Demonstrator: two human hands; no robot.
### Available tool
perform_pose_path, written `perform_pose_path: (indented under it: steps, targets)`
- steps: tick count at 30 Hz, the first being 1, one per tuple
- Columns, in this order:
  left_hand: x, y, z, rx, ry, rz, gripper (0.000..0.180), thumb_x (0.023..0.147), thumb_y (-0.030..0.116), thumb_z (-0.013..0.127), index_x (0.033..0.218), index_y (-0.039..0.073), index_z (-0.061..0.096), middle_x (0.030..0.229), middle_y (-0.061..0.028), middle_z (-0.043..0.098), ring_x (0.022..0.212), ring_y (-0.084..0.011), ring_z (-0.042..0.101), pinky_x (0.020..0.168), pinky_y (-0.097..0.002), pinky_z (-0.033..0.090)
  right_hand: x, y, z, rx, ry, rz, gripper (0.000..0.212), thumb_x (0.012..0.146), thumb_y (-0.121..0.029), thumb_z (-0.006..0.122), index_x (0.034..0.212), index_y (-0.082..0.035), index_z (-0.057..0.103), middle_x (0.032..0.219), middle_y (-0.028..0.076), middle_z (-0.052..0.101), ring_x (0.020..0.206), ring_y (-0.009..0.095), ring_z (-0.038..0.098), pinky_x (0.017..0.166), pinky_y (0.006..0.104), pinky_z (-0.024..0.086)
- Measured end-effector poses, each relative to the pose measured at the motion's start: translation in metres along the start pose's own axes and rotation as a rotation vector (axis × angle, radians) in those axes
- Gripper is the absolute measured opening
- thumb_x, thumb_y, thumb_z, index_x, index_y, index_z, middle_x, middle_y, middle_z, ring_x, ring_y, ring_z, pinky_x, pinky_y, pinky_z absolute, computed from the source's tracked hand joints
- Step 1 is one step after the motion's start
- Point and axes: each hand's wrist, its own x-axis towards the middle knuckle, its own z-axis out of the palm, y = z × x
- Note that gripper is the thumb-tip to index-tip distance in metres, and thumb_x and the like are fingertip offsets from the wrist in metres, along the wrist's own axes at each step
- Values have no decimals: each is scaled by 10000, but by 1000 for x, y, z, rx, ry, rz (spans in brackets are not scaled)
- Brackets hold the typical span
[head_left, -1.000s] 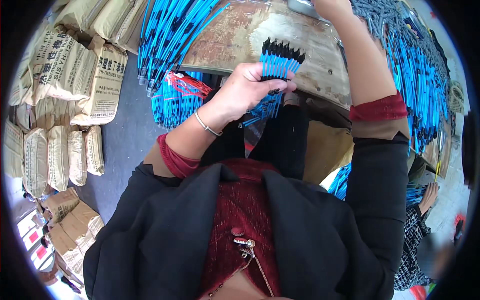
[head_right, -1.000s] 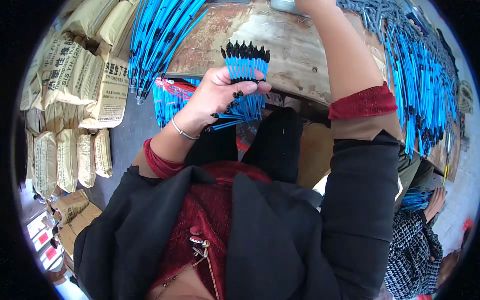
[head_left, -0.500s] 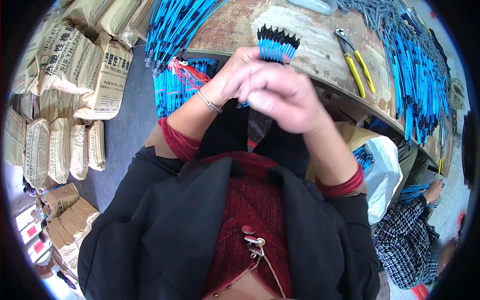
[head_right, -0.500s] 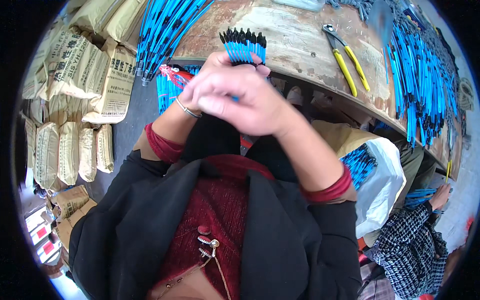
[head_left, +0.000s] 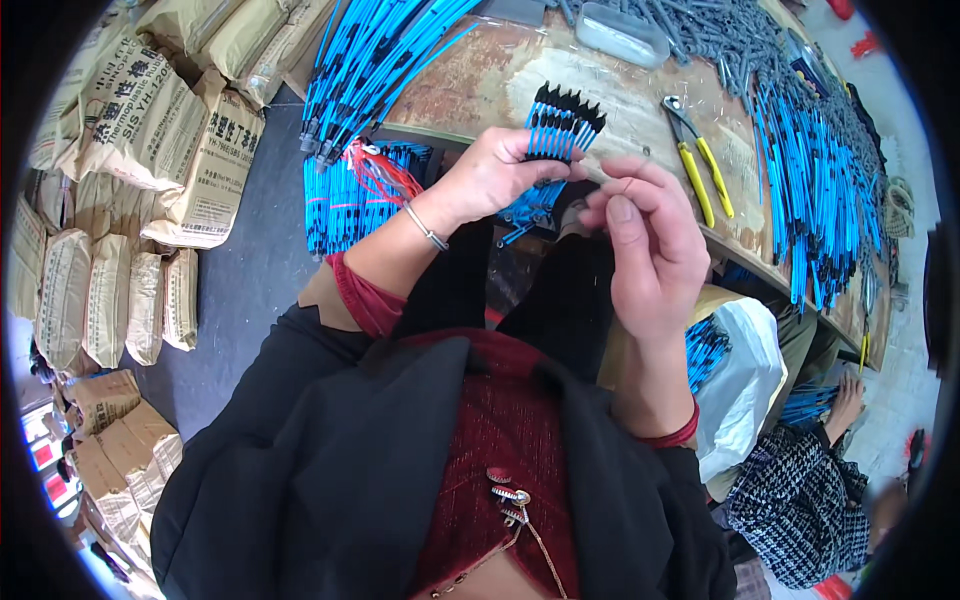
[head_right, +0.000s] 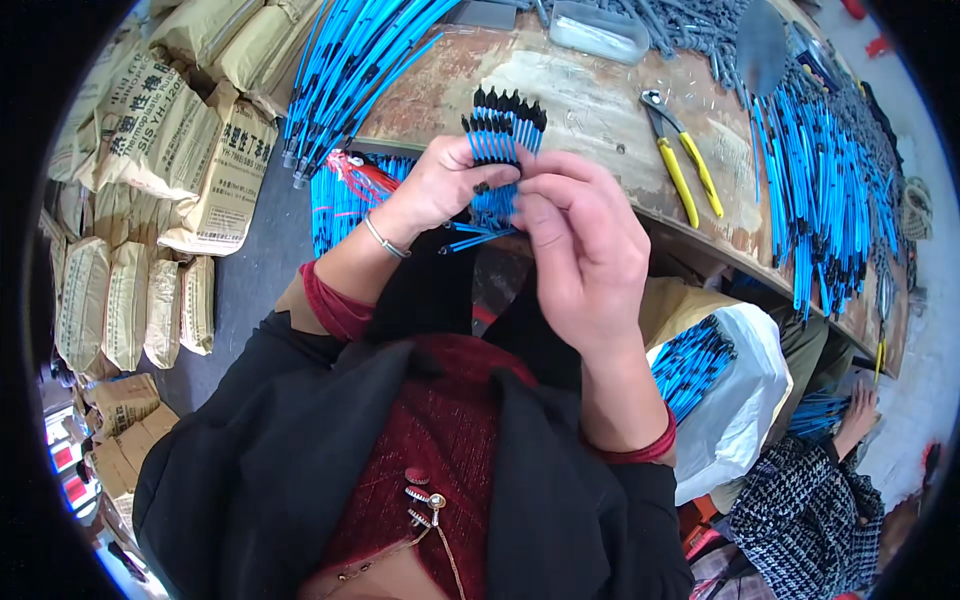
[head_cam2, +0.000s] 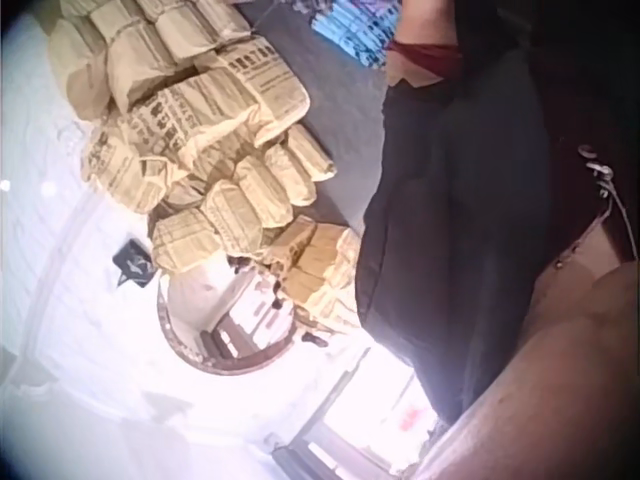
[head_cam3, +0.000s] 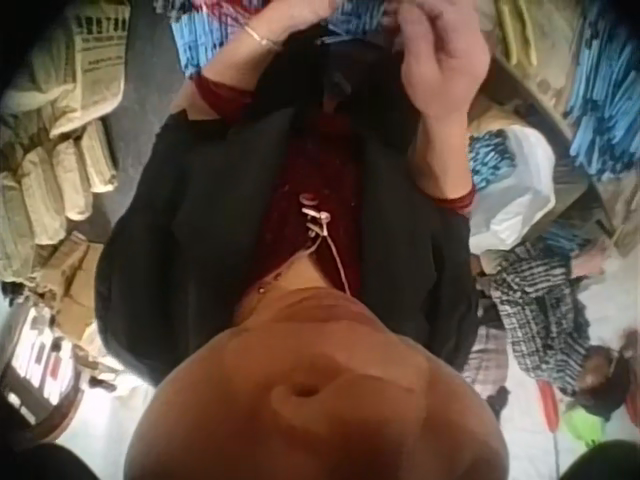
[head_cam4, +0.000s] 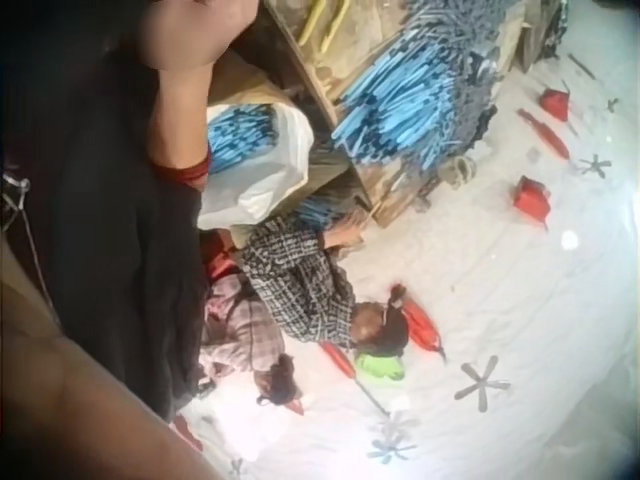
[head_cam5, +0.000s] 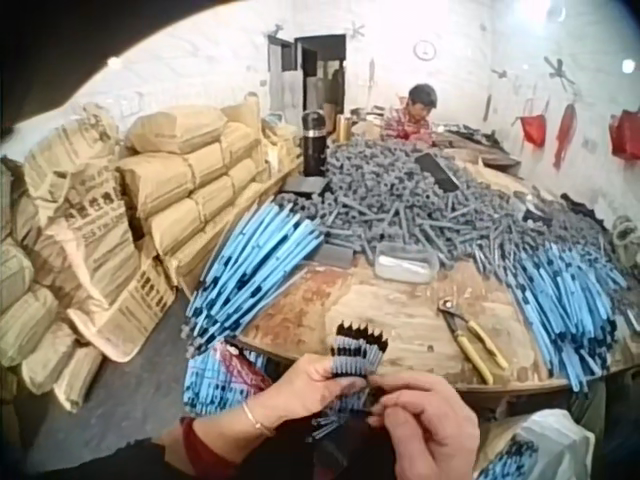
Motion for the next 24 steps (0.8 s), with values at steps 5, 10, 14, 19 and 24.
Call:
perform_pose_path:
  steps: [5, 10, 14, 19, 24]
  targets:
    - [4, -5, 1, -173, -20, 20, 192, 848, 5, 568, 1032, 1, 621, 938, -84, 663, 917, -139, 616, 811, -255, 484, 10, 20, -20, -519, -2, -217, 128, 820, 38, 554, 934, 23, 611, 933, 107, 540, 714, 167, 539, 636, 249, 443]
    - [2, -1, 2, -171, -14, -29, 204, 849, 12, 572, 1048, 1, 613, 943, -90, 661, 923, -149, 617, 815, -260, 484, 18, 22, -20, -629, 12, -258, 208, 802, 57, 569, 984, -22, 633, 886, 78, 515, 692, 155, 519, 606, 243, 429]
    - [4, -2, 3, -148, -25, 2, 202, 850, 16, 573, 1047, 1, 614, 952, -87, 660, 925, -146, 616, 819, -262, 481, 21, 20, -21, -683, 24, -260, 231, 793, 65, 575, 990, -33, 644, 875, 78, 509, 691, 154, 518, 600, 243, 428]
    - [2, -2, 2, -145, -28, -22, 205, 849, 20, 577, 1050, 5, 615, 961, -82, 658, 925, -142, 614, 822, -263, 479, 23, 19, -19, -707, 20, -255, 235, 783, 69, 582, 982, -36, 650, 880, 80, 511, 687, 157, 519, 596, 244, 429]
    - [7, 0, 2, -120, -36, -2, 207, 845, 36, 591, 1048, 11, 618, 961, -75, 660, 913, -134, 615, 819, -261, 479, 29, 17, -20, -764, 25, -279, 251, 773, 79, 579, 981, -40, 653, 874, 83, 517, 693, 165, 526, 595, 250, 435]
